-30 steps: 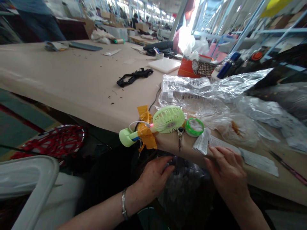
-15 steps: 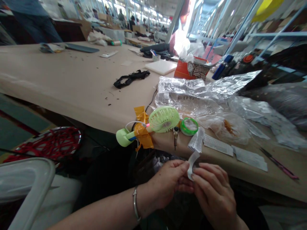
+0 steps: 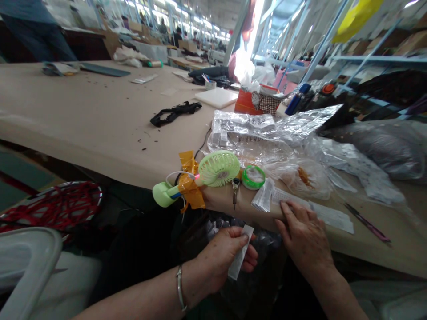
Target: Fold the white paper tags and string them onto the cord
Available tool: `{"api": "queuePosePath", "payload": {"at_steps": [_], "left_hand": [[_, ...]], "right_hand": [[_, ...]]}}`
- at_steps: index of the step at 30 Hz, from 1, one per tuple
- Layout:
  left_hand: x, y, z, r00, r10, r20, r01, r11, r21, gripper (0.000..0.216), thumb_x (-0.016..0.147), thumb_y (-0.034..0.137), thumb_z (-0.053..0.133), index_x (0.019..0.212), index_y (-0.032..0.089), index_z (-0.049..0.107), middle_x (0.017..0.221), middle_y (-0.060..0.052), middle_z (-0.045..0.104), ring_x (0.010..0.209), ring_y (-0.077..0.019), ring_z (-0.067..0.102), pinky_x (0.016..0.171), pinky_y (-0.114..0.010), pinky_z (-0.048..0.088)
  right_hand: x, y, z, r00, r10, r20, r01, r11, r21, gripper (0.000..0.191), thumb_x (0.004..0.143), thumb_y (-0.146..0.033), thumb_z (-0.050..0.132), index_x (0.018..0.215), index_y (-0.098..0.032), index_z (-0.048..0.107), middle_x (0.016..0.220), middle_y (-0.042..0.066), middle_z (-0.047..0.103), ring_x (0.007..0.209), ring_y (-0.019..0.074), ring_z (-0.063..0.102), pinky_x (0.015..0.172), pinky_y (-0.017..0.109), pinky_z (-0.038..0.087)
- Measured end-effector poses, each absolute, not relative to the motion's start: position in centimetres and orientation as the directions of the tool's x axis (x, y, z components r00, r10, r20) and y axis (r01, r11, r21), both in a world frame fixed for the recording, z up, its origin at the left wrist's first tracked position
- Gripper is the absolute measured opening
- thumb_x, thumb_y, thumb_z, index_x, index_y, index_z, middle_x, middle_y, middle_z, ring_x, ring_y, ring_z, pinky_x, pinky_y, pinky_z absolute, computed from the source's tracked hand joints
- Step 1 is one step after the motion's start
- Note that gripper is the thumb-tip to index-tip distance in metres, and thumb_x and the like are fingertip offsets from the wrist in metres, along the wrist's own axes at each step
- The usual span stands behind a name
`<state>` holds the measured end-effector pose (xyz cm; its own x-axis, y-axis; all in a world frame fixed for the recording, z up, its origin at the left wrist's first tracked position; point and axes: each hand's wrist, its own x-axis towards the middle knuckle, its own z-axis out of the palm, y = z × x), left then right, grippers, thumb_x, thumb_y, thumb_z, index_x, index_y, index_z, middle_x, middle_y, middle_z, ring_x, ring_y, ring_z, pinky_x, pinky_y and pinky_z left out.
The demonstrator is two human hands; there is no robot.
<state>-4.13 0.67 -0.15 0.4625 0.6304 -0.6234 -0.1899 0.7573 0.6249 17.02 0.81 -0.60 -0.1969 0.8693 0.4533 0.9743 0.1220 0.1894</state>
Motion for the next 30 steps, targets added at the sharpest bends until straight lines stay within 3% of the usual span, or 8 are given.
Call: {"api": "queuePosePath", "payload": {"at_steps": [4, 9, 12, 14, 19, 30], "left_hand": [[-4.0, 0.5, -0.6, 0.461, 0.619, -0.636, -0.154, 0.762, 0.63, 0.016, 0.089, 0.024, 0.049, 0.094, 0.011, 0.057, 0.061, -0.002, 0.062, 0.053, -0.0114, 0.059, 0.055, -0.023, 0.046], [-3.9, 0.8, 0.0, 0.469, 0.59, -0.657, -0.164, 0.79, 0.591, 0.019, 0.091, 0.027, 0.049, 0.088, 0.011, 0.059, 0.068, -0.005, 0.065, 0.054, -0.0118, 0.061, 0.057, -0.025, 0.049], [-3.9, 0.9, 0.5, 0.528, 0.552, -0.646, -0.193, 0.818, 0.541, 0.021, 0.091, 0.025, 0.047, 0.088, 0.01, 0.061, 0.07, -0.007, 0.066, 0.054, -0.0125, 0.061, 0.059, -0.027, 0.05], [-3.8, 0.9, 0.5, 0.579, 0.546, -0.606, -0.254, 0.827, 0.502, 0.018, 0.088, 0.022, 0.051, 0.085, 0.01, 0.063, 0.07, -0.007, 0.065, 0.053, -0.0123, 0.06, 0.058, -0.027, 0.049], [-3.7, 0.6, -0.1, 0.598, 0.61, -0.52, -0.437, 0.792, 0.426, 0.009, 0.07, 0.016, 0.068, 0.071, 0.01, 0.063, 0.063, -0.001, 0.057, 0.051, -0.0071, 0.052, 0.049, -0.017, 0.037], [-4.1, 0.1, -0.3, 0.615, 0.589, -0.523, -0.421, 0.807, 0.415, 0.015, 0.067, 0.019, 0.074, 0.072, 0.01, 0.063, 0.062, 0.001, 0.057, 0.049, -0.0053, 0.053, 0.047, -0.015, 0.035]], "right_hand": [[17.7, 0.3, -1.5, -0.259, 0.786, 0.561, 0.966, 0.22, 0.138, 0.024, 0.091, -0.026, 0.053, 0.111, -0.016, 0.064, 0.108, 0.009, 0.069, 0.1, 0.0277, 0.06, 0.087, 0.043, 0.046], [18.5, 0.3, -1.6, -0.212, 0.701, 0.681, 0.936, 0.346, -0.065, 0.01, 0.089, -0.02, 0.057, 0.091, -0.018, 0.067, 0.094, 0.007, 0.071, 0.09, 0.0217, 0.065, 0.082, 0.037, 0.049], [16.9, -0.7, -1.2, -0.162, 0.663, 0.731, 0.855, 0.465, -0.232, 0.013, 0.086, -0.012, 0.06, 0.094, -0.02, 0.066, 0.097, 0.007, 0.069, 0.095, 0.021, 0.064, 0.085, 0.037, 0.051], [14.9, -1.8, -0.9, -0.221, 0.646, 0.73, 0.744, 0.596, -0.302, 0.019, 0.083, -0.007, 0.061, 0.095, -0.021, 0.067, 0.098, 0.006, 0.067, 0.103, 0.0218, 0.062, 0.087, 0.038, 0.051], [10.8, -3.6, -1.4, -0.406, 0.6, 0.689, 0.6, 0.744, -0.294, 0.019, 0.083, -0.005, 0.061, 0.089, -0.021, 0.07, 0.086, 0.003, 0.068, 0.099, 0.0201, 0.06, 0.089, 0.039, 0.05], [10.5, -4.0, -2.0, -0.455, 0.611, 0.648, 0.555, 0.763, -0.33, 0.017, 0.083, -0.006, 0.06, 0.088, -0.019, 0.069, 0.088, 0.005, 0.069, 0.106, 0.0206, 0.057, 0.091, 0.037, 0.052]]}}
